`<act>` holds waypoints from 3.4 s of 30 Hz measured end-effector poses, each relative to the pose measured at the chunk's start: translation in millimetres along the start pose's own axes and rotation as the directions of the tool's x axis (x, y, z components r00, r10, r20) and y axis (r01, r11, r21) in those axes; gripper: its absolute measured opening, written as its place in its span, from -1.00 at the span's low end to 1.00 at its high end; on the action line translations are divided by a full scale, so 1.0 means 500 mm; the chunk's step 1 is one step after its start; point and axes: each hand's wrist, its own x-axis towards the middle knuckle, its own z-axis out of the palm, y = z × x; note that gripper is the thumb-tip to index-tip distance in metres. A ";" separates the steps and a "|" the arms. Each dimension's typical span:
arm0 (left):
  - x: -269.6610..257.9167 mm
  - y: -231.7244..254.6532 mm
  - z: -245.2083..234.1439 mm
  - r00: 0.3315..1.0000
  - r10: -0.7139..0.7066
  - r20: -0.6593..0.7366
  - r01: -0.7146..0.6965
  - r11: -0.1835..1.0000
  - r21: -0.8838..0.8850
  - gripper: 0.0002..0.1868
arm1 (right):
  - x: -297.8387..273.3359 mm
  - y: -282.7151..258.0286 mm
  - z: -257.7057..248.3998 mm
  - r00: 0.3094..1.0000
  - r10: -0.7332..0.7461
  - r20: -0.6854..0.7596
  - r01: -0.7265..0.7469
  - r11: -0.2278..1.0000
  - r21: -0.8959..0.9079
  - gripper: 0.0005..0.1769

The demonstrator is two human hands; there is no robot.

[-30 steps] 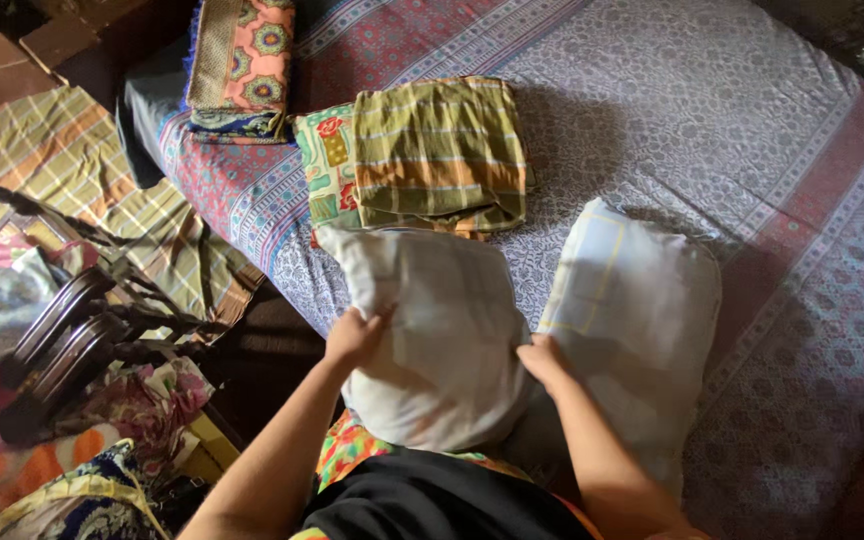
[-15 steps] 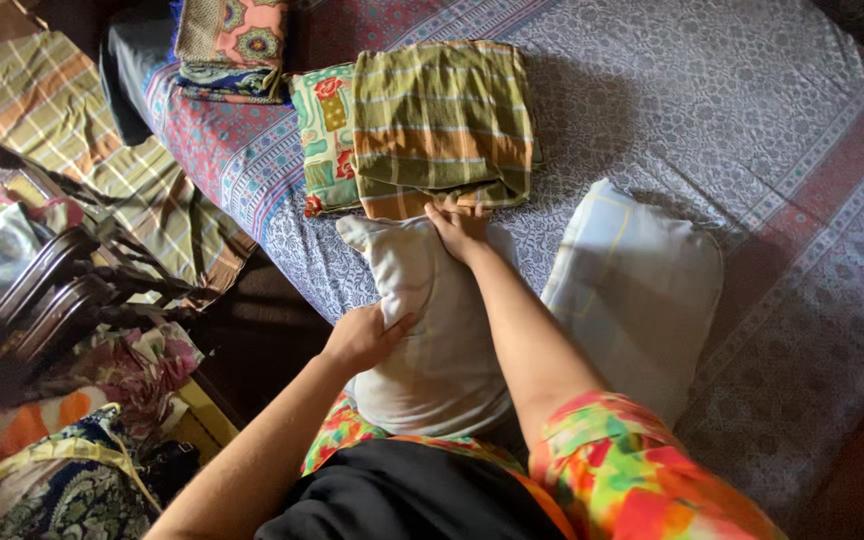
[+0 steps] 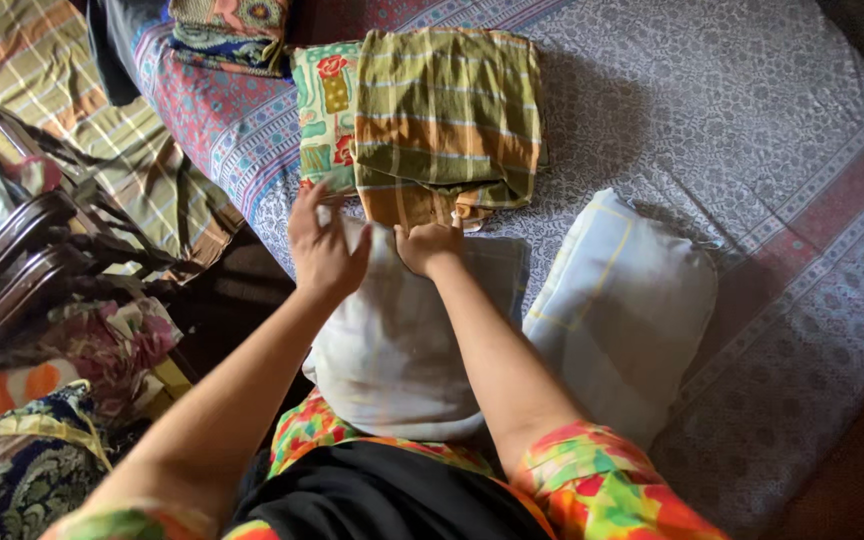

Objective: The person wraps a white cotton bale with a patterned cloth, folding the edges over and tying the cloth securely. They repeat this process with a second cotton bale, ensuring each is neatly wrapped and placed on the bed.

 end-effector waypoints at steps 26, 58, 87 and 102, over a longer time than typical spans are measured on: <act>0.029 -0.100 0.305 0.735 0.121 0.668 -0.171 0.985 0.010 -0.19 | 0.143 0.119 0.362 0.887 0.198 0.417 -0.290 0.942 0.170 -0.30; 0.016 -0.116 0.273 0.886 0.142 0.442 -0.206 0.973 0.101 -0.68 | 0.103 0.049 0.257 0.690 -0.145 -0.709 0.321 0.939 0.121 -0.96; 0.016 -0.039 0.017 0.955 0.046 0.294 -0.063 0.997 0.050 -0.47 | 0.112 0.348 0.365 0.626 0.774 0.096 -0.605 0.404 0.686 -0.43; 0.043 -0.097 0.055 0.946 0.003 0.323 -0.038 0.994 0.103 -0.59 | 0.150 0.329 0.314 0.691 0.666 0.281 -0.662 0.425 0.618 -0.10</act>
